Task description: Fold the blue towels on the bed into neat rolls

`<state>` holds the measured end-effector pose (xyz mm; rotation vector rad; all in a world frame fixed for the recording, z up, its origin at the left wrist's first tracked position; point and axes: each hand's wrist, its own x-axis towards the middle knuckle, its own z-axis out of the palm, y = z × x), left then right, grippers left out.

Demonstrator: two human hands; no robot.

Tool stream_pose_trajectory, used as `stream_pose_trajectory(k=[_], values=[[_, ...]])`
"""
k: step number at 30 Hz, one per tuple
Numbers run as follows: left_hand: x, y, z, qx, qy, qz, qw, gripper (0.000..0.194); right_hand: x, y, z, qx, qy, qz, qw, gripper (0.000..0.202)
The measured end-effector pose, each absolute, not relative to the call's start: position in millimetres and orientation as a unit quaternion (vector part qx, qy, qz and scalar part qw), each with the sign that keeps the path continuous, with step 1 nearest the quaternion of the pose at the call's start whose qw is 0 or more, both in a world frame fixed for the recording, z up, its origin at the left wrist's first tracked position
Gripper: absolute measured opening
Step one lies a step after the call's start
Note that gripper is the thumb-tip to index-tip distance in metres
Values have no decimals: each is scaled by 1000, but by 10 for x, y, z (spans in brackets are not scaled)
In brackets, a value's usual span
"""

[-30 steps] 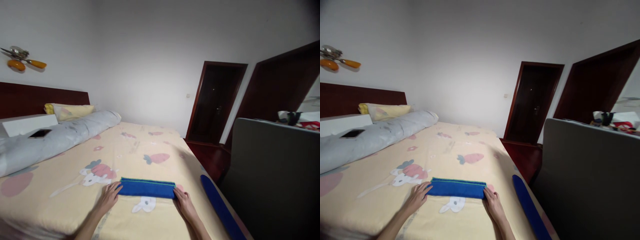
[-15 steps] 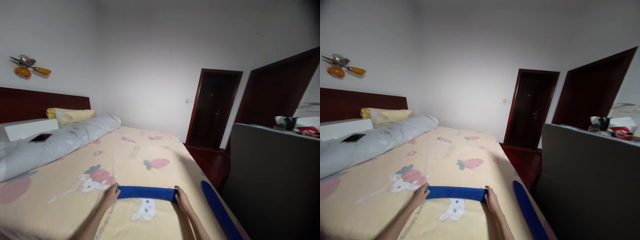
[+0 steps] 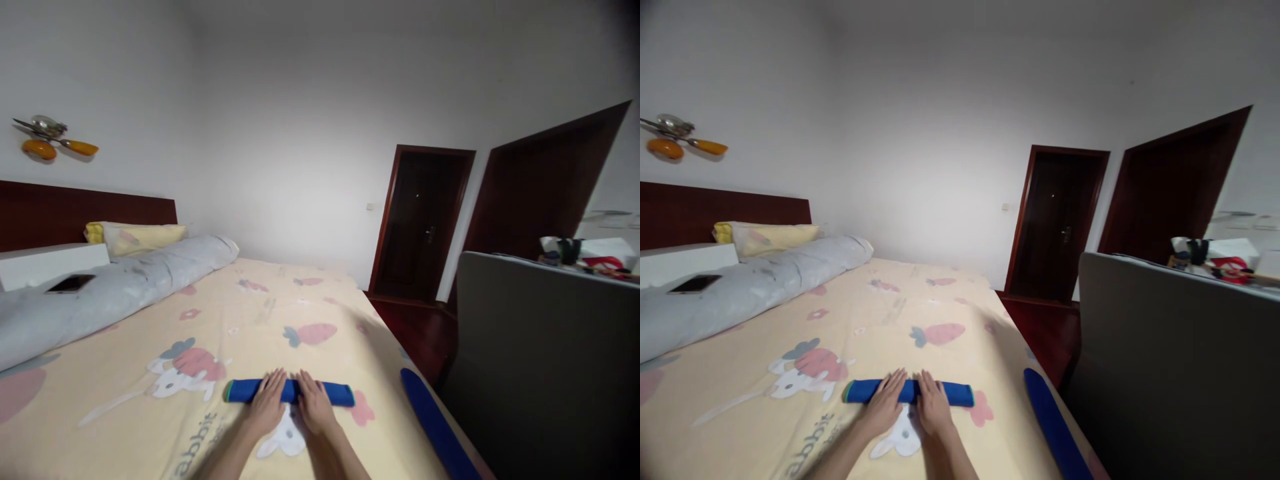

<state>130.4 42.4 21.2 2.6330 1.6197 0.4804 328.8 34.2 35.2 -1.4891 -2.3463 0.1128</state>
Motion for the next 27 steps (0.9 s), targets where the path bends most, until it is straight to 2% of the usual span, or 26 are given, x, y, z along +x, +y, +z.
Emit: stream_pose_trajectory(k=[5,13,18,23,27], values=[[1382,398,88,841,524,134,9,66,3130,278,254,-513,-840,59,165,61],[316,397,-16,837,524,146,-61,55,4056,276,196,-538,-824,55,170,55],[13,384,34,818,563,119,-28,55,4420,285,191,-565,-807,45,165,54],[-12,384,54,801,584,133,-9,54,4438,275,418,-582,-796,42,162,56],[39,361,74,793,589,155,-16,55,4408,342,872,-570,-797,37,197,37]])
